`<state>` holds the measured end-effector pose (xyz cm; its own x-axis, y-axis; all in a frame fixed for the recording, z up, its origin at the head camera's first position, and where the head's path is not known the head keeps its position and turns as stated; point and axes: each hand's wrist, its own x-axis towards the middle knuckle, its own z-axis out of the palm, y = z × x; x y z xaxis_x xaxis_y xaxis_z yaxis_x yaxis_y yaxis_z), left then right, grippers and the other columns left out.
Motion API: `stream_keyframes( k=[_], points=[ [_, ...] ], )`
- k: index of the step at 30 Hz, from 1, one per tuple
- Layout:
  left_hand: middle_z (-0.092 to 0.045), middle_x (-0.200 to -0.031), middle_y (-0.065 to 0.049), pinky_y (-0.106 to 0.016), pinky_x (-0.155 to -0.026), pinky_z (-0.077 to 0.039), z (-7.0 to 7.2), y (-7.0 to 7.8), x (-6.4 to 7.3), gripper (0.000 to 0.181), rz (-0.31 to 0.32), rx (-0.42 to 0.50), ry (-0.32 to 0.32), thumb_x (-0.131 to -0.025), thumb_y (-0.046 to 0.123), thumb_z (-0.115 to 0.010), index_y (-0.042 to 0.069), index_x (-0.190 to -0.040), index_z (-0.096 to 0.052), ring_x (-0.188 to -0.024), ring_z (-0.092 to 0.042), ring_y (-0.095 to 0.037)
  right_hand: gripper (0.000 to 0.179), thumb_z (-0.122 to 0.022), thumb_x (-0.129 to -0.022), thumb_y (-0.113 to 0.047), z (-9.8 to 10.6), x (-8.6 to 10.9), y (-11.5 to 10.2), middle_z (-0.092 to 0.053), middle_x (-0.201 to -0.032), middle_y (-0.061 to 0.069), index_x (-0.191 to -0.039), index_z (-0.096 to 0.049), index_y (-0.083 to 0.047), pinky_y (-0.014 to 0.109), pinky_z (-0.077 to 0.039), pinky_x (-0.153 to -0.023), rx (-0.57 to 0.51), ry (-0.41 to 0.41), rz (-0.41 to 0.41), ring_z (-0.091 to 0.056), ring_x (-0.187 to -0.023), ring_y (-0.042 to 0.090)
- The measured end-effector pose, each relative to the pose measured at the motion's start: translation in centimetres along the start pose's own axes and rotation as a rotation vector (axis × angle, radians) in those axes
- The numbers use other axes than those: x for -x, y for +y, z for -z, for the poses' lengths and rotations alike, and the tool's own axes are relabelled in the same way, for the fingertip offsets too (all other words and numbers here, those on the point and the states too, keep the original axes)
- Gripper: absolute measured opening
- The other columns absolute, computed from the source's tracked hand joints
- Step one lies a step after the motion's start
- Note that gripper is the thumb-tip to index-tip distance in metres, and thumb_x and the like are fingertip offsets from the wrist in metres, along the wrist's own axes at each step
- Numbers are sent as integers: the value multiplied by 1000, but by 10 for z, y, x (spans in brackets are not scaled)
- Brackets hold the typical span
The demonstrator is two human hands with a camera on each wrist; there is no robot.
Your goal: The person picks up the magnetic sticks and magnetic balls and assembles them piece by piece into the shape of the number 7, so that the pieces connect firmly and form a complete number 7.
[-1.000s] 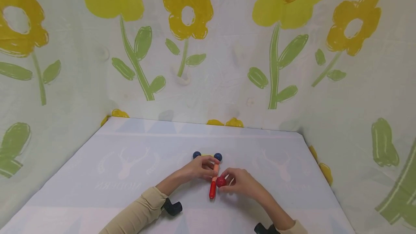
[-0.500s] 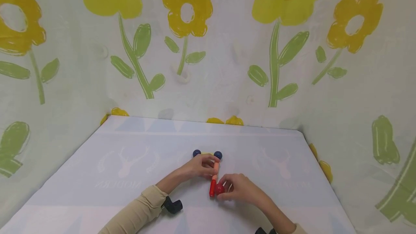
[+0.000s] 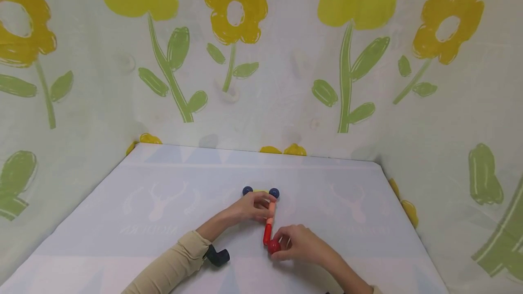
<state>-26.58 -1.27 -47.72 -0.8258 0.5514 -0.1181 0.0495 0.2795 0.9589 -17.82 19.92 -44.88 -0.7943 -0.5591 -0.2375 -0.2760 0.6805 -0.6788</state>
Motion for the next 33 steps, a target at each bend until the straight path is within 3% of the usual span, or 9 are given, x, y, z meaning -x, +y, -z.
stream_keyframes(
  k=[33],
  points=[
    [-66,-101,-8,-33,-76,-61,-1,-1,0,39,-10,-1,2,-86,9,-75,10,-123,-64,-84,-66,-17,33,-81,-79,-35,-20,0,-8,-61,-66,-8,-97,-70,-9,19,-44,-50,-37,61,-1,-51,-54,4]
  ],
)
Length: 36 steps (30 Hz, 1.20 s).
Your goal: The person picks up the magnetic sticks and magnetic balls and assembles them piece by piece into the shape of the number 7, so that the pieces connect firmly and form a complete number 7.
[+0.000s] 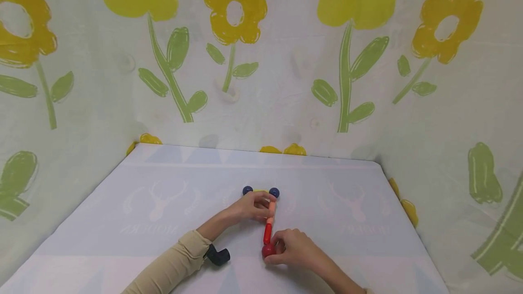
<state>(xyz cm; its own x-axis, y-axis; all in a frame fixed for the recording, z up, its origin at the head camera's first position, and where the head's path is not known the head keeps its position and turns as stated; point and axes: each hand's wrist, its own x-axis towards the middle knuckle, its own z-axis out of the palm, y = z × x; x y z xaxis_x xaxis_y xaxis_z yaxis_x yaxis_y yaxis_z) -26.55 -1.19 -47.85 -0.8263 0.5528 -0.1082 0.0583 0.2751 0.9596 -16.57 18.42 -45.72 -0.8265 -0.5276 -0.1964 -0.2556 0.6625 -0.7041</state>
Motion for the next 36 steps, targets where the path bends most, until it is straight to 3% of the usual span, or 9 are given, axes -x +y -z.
stream_keyframes(
  k=[6,17,36],
  points=[
    [-67,-101,-8,-33,-76,-60,0,0,0,39,-5,10,-3,-85,8,-75,9,-123,-64,-84,-67,-16,33,-82,-77,-36,-5,1,-2,-59,-66,-7,-94,-69,-10,20,-42,-50,-11,34,-58,-51,-55,8],
    [-67,-100,-9,-33,-76,-61,0,-1,-1,40,-7,19,-1,-85,9,-75,8,-123,-64,-83,-67,-16,38,-83,-74,-42,-12,0,-10,-56,-62,-5,-92,-70,-10,20,-39,-51,67,106,-192,-48,-56,9],
    [-66,-104,-10,-34,-76,-60,0,-1,3,40,-17,-18,26,-86,12,-75,10,-123,-64,-86,-66,-17,41,-82,-73,-50,-17,0,-12,-54,-61,-6,-88,-67,-15,21,-35,-50,100,129,-224,-46,-55,10]
  ],
)
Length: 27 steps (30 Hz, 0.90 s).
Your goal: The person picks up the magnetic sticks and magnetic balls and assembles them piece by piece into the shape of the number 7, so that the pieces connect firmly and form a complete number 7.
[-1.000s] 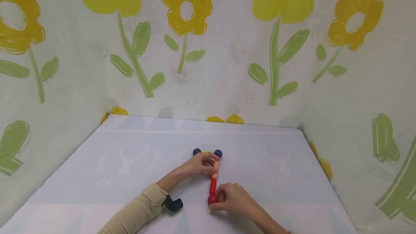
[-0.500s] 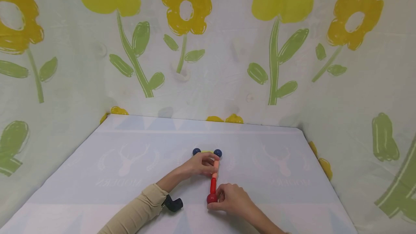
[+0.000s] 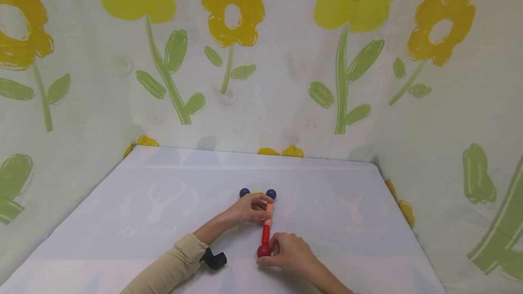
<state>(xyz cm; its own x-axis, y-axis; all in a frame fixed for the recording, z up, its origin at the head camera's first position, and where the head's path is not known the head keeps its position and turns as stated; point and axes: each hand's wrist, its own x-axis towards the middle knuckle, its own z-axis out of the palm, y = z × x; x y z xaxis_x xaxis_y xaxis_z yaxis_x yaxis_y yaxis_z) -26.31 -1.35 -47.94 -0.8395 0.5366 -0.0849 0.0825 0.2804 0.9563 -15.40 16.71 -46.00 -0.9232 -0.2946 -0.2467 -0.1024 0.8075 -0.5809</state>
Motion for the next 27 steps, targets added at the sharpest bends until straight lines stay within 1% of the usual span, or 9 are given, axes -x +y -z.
stream_keyframes(
  k=[4,10,14,19,23,25,27],
  points=[
    [-67,-108,-11,-35,-78,-60,1,1,3,41,-10,-29,-7,-85,16,-76,12,-124,-64,-89,-67,-19,42,-81,-73,-51,0,0,-1,-55,-61,-5,-89,-67,-15,22,-37,-50,11,1,-16,-47,-55,10],
    [-68,-116,-11,-37,-83,-59,5,3,10,43,-24,-104,-4,-86,21,-76,17,-126,-62,-98,-68,-20,41,-81,-74,-51,-1,-3,-5,-55,-60,-6,-87,-66,-16,21,-36,-49,19,5,-4,-47,-54,10],
    [-68,-118,-10,-36,-83,-59,7,3,14,45,-11,-102,-5,-85,23,-77,18,-127,-62,-99,-68,-20,41,-81,-74,-50,-1,-4,-7,-55,-60,-5,-87,-66,-15,21,-37,-50,12,1,2,-47,-54,10],
    [-66,-118,-12,-35,-77,-60,10,-2,23,46,-18,-60,-34,-86,22,-76,16,-130,-60,-98,-69,-21,41,-81,-74,-51,-1,-4,-3,-57,-61,-5,-89,-66,-16,22,-40,-50,-24,-45,-3,-50,-53,11],
    [-64,-118,-11,-34,-76,-60,18,-5,33,46,-23,-55,-46,-88,26,-75,16,-130,-59,-95,-69,-20,43,-78,-75,-54,5,-5,3,-61,-65,-4,-92,-67,-17,24,-46,-53,-65,-70,-24,-56,-56,12],
    [-64,-116,-11,-34,-77,-60,25,-6,37,46,-18,-54,-43,-88,28,-74,14,-130,-59,-94,-69,-20,44,-76,-77,-55,12,-5,7,-63,-69,-3,-95,-67,-16,26,-49,-56,-74,-60,-46,-58,-59,13],
    [-65,-115,-11,-34,-78,-60,33,-8,41,47,-14,-55,-34,-89,29,-73,12,-130,-59,-93,-69,-20,44,-75,-80,-54,20,-7,11,-64,-71,-3,-98,-67,-15,27,-51,-57,-71,-29,-67,-58,-61,14]
  ],
)
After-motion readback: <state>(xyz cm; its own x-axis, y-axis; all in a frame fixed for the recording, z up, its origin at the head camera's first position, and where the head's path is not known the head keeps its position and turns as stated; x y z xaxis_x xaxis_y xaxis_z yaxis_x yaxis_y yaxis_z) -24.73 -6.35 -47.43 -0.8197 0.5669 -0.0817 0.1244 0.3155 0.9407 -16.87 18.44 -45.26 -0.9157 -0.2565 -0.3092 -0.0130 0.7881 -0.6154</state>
